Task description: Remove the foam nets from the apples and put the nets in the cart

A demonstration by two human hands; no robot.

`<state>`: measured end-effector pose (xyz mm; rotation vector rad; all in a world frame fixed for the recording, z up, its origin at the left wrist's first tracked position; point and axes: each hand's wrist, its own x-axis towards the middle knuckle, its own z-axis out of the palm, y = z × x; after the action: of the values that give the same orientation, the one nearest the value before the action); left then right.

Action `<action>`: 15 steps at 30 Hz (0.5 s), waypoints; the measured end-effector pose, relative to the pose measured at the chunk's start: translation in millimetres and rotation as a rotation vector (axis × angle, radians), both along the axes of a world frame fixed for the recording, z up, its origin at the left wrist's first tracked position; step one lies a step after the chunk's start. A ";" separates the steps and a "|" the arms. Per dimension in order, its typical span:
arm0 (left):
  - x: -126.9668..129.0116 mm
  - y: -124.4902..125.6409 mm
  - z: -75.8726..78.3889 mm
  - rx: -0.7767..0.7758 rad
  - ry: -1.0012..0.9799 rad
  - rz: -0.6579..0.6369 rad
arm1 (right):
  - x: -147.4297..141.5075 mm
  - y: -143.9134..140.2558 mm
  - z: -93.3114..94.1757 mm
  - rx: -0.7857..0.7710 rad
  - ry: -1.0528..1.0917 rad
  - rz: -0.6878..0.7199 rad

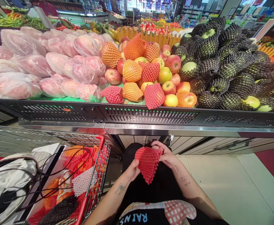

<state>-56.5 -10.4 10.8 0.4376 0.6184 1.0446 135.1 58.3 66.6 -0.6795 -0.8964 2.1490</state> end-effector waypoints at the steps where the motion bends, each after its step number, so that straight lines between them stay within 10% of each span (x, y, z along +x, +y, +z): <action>1: 1.7 0.9 0.1 -0.001 0.008 -0.001 | 0.1 -0.5 -2.9 0.013 -0.029 -0.011; 15: 12.4 1.5 6.8 0.096 0.117 0.034 | 18.4 2.8 -6.9 0.071 -0.115 0.036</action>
<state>-44.1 -9.0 17.6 0.5770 0.6836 1.0898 153.5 61.1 59.7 -0.7625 -1.0483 2.1160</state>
